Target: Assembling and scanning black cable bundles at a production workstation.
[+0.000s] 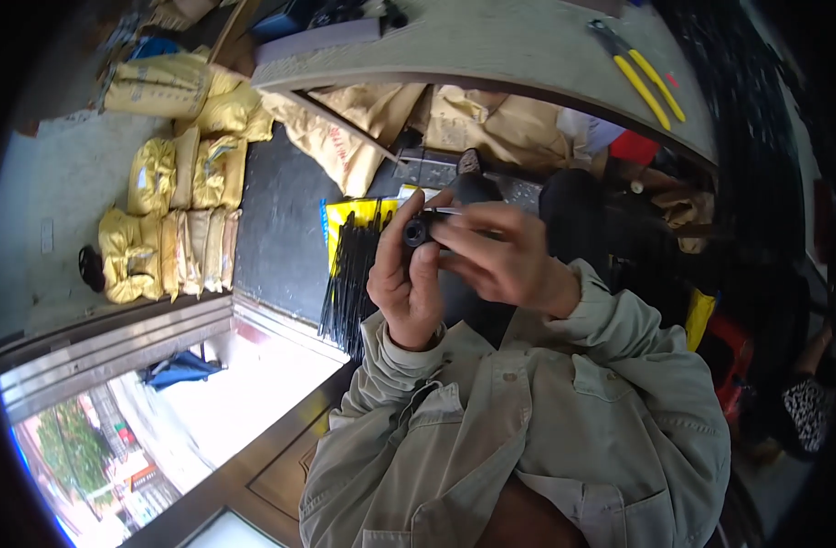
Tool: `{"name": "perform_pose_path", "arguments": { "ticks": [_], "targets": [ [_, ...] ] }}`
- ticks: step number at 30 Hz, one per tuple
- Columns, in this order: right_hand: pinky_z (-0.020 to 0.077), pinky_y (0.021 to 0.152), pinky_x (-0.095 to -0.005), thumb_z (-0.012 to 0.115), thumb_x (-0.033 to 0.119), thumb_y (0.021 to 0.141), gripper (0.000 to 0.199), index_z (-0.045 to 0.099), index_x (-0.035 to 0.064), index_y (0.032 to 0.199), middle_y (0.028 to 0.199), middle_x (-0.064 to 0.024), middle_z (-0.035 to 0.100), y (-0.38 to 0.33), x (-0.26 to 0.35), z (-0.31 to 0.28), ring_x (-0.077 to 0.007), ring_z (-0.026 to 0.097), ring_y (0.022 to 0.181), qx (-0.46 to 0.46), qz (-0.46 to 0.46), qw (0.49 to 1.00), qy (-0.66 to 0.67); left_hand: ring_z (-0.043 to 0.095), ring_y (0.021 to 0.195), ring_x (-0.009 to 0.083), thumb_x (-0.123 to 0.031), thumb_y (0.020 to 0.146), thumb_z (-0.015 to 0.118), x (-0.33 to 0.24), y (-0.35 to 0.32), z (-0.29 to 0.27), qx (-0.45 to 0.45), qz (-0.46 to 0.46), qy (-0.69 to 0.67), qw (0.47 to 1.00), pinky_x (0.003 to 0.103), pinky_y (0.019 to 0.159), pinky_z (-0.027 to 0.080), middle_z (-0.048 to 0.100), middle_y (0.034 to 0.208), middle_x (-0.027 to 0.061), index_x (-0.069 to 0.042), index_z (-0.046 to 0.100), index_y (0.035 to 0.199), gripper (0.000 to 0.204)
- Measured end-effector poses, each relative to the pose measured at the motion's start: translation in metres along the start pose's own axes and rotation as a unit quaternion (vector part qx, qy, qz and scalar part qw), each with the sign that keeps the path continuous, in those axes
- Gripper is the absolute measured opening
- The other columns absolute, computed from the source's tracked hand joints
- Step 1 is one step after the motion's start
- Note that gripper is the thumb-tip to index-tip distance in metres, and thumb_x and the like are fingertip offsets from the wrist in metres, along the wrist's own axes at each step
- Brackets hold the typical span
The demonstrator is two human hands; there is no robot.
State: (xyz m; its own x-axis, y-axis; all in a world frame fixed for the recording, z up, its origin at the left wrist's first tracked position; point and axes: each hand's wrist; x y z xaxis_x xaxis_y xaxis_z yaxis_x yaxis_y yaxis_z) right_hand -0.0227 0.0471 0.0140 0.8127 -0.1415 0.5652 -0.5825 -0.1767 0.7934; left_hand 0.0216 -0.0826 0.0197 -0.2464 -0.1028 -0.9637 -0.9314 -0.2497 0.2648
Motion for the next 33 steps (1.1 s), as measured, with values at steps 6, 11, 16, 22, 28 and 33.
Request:
{"name": "perform_pose_path", "arguments": {
  "ticks": [6, 11, 16, 22, 28, 33],
  "targets": [
    [0.0486, 0.059, -0.0295, 0.066, -0.004, 0.067, 0.035, 0.06, -0.0008, 0.101, 0.089, -0.0117, 0.062, -0.01, -0.017, 0.002, -0.0234, 0.062, 0.07, 0.054, 0.05, 0.995, 0.07, 0.056, 0.107, 0.0247, -0.014, 0.089, 0.051, -0.015, 0.008, -0.018, 0.076, 0.086, -0.098, 0.989, 0.037, 0.1, 0.034, 0.055, 0.115, 0.0251, 0.009, 0.045, 0.117, 0.036],
    [0.0492, 0.062, -0.032, 0.067, -0.003, 0.068, 0.025, 0.063, -0.0009, 0.093, 0.087, -0.0113, 0.063, -0.013, -0.014, 0.003, -0.0241, 0.062, 0.074, 0.062, 0.055, 0.991, 0.101, 0.058, 0.104, 0.0265, -0.017, 0.085, 0.06, -0.013, 0.002, -0.01, 0.011, 0.075, -0.078, 0.994, 0.046, 0.107, 0.023, 0.061, 0.102, 0.0231, 0.009, 0.049, 0.108, 0.036],
    [0.0487, 0.065, -0.0312, 0.066, -0.004, 0.069, 0.027, 0.064, 0.0017, 0.095, 0.089, -0.0114, 0.064, -0.007, -0.018, -0.007, -0.024, 0.063, 0.077, 0.098, 0.065, 0.981, 0.153, 0.06, 0.1, 0.0254, -0.02, 0.081, 0.065, -0.016, 0.016, -0.008, 0.106, 0.114, -0.082, 0.984, 0.05, 0.107, 0.019, 0.065, 0.088, 0.0165, 0.004, 0.054, 0.101, 0.033],
    [0.0495, 0.068, -0.0313, 0.068, -0.001, 0.07, 0.027, 0.065, 0.0043, 0.097, 0.091, -0.012, 0.064, -0.01, -0.035, -0.021, -0.025, 0.063, 0.08, 0.145, 0.076, 0.963, 0.216, 0.063, 0.081, 0.0237, -0.034, 0.08, 0.066, -0.008, 0.032, 0.003, 0.21, 0.11, -0.123, 0.964, 0.055, 0.105, 0.02, 0.064, 0.073, 0.0116, -0.002, 0.055, 0.087, 0.034],
    [0.0461, 0.072, -0.0282, 0.06, -0.003, 0.076, 0.014, 0.057, -0.0027, 0.089, 0.09, -0.0105, 0.059, 0.039, -0.038, -0.079, -0.0166, 0.057, 0.078, 0.16, 0.259, 0.91, 0.281, 0.061, 0.081, 0.0191, -0.032, 0.082, 0.064, -0.001, 0.029, 0.014, 0.223, 0.097, -0.175, 0.954, 0.047, 0.099, 0.032, 0.063, 0.079, 0.0079, -0.002, 0.056, 0.091, 0.032],
    [0.044, 0.079, -0.0262, 0.057, 0.005, 0.081, 0.024, 0.05, -0.0022, 0.103, 0.095, -0.0091, 0.055, 0.06, 0.013, -0.052, -0.0133, 0.054, 0.086, 0.161, 0.243, 0.92, 0.263, 0.055, 0.069, 0.0164, -0.031, 0.089, 0.055, -0.008, 0.014, 0.025, 0.147, 0.051, -0.115, 0.981, 0.032, 0.076, 0.041, 0.057, 0.076, 0.005, -0.001, 0.05, 0.097, 0.031]
  ]
}}
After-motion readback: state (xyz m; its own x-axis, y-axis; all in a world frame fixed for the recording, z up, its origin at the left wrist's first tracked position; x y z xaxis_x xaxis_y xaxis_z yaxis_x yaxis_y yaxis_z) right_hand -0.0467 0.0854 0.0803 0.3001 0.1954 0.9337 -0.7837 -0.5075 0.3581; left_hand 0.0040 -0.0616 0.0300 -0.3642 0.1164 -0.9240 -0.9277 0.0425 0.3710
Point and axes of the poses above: each hand's wrist, its own y-axis towards the middle knuckle, its own z-axis out of the palm, x = y × z
